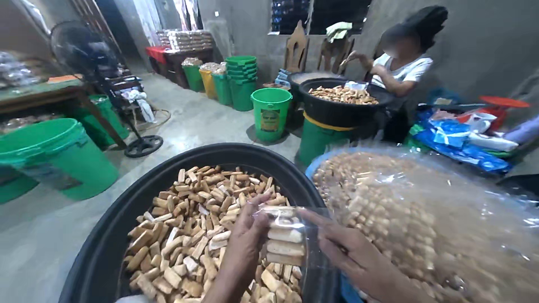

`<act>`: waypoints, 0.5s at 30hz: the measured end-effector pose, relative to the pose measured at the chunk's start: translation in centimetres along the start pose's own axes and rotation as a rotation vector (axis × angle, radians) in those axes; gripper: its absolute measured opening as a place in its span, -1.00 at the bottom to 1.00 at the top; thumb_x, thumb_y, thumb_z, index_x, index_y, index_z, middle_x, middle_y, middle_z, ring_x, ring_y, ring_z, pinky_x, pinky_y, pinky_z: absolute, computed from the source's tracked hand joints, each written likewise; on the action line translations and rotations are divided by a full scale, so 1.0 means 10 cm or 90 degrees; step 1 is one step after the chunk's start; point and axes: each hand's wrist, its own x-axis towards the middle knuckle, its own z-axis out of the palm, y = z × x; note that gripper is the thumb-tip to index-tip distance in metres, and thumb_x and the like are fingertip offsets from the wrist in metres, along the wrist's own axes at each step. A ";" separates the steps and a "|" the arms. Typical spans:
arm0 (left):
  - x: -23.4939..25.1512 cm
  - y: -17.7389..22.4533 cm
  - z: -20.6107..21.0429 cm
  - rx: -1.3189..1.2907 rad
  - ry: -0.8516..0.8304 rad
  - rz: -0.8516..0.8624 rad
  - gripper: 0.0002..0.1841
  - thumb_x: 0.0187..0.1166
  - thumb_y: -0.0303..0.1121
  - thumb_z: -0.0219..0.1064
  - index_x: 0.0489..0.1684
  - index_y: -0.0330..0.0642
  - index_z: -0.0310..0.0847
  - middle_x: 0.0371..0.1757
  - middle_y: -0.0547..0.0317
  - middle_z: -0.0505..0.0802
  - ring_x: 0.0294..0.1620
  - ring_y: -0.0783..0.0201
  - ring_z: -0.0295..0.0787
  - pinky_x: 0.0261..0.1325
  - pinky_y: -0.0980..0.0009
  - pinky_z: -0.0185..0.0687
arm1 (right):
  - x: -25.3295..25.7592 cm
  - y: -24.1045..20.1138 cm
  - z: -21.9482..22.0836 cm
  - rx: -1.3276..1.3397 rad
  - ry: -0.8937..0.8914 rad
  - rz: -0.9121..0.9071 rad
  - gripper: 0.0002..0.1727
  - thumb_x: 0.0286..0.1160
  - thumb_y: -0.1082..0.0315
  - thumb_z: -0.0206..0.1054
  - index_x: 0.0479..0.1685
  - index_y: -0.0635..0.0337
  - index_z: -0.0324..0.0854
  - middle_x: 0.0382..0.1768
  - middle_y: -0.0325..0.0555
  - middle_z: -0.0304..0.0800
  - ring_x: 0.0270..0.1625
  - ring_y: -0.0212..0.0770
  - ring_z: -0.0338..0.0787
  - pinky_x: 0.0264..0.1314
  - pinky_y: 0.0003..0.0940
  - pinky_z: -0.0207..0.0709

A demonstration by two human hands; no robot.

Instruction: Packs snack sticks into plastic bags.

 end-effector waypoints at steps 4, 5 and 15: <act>-0.10 0.03 -0.05 -0.029 0.053 -0.026 -0.59 0.87 -0.29 -0.18 0.49 -0.21 0.44 -0.05 0.23 0.86 -0.12 0.40 0.86 -0.03 0.42 0.83 | -0.03 -0.05 0.07 0.068 -0.082 0.042 -0.38 0.59 0.49 0.12 0.72 0.11 0.41 -0.16 -0.05 0.76 -0.56 -0.49 0.40 -0.51 -0.59 0.35; -0.11 0.03 -0.05 0.002 0.034 -0.026 -0.54 0.89 -0.24 -0.24 0.53 -0.20 0.42 0.01 0.24 0.85 -0.09 0.43 0.85 0.01 0.43 0.82 | -0.02 -0.07 0.08 0.070 -0.134 0.061 -0.31 0.57 0.52 0.13 0.79 0.09 0.31 0.34 -0.02 0.76 -0.46 -0.51 0.52 -0.42 -0.58 0.46; -0.07 0.12 -0.18 0.147 0.041 -0.038 -0.54 0.89 -0.17 -0.20 0.58 -0.19 0.33 0.20 0.17 0.71 0.03 0.48 0.74 0.07 0.47 0.72 | 0.01 -0.11 0.17 0.262 -0.241 0.153 -0.80 0.60 0.47 0.12 -0.09 0.28 0.67 -0.15 -0.27 0.78 -0.22 -0.58 0.76 -0.14 -0.59 0.70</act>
